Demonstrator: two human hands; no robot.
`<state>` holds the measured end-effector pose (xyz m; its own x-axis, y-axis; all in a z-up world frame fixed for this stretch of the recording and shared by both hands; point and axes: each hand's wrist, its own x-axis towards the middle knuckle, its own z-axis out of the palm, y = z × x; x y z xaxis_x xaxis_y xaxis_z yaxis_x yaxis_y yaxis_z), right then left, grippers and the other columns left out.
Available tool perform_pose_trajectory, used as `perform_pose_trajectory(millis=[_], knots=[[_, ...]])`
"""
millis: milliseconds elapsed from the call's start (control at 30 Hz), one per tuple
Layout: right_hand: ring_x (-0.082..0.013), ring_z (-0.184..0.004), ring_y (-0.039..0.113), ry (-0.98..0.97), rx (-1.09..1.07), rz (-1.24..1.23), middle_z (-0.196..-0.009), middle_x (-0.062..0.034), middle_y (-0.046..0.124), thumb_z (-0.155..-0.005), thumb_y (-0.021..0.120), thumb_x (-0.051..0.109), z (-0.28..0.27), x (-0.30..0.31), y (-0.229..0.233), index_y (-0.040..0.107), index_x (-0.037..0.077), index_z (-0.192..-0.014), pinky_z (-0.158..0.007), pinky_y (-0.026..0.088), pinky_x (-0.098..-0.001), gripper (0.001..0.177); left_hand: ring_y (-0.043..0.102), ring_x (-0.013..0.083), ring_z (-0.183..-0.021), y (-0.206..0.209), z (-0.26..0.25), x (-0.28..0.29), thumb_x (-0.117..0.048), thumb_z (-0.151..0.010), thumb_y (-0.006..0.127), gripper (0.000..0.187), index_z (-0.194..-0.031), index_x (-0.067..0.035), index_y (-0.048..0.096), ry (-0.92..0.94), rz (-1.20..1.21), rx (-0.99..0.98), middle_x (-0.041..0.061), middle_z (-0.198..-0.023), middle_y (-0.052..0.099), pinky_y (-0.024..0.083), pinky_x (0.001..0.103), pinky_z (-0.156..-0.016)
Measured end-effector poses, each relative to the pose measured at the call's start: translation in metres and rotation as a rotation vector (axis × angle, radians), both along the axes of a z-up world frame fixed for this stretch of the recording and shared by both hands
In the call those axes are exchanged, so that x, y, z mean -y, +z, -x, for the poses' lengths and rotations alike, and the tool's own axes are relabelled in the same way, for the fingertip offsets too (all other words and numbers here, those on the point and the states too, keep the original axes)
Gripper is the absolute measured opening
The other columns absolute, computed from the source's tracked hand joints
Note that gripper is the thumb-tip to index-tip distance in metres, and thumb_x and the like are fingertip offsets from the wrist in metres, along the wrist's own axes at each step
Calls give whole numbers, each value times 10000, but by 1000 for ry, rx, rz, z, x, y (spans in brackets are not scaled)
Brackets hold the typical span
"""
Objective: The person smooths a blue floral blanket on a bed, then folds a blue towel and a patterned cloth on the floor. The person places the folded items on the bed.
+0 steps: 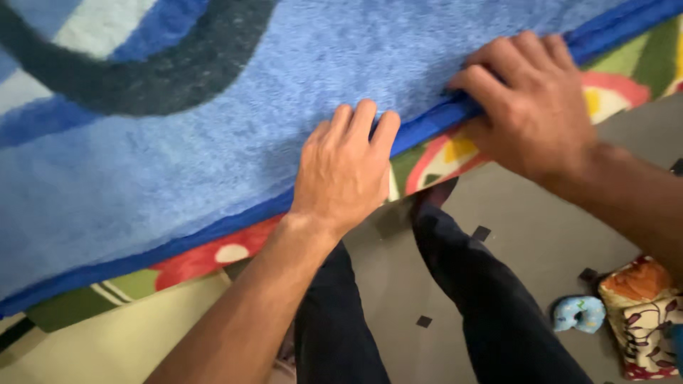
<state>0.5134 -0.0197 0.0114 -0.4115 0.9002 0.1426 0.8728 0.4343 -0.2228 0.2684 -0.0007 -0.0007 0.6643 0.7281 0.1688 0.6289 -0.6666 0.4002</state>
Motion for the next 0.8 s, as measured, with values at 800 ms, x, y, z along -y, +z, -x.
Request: perform_pose_trajectory(millis=[800], knots=[[-338,-1106,503,-61,-174,35,-1163,-84,558,-700,772,36,-36,-4,-36,622,114,-1129,-942,387,-466,460,636,334,-899,-6,-43,-15,-152,-766,719,232,-948,-108,581,114,108,44,84,-943,555,520,490,-702]])
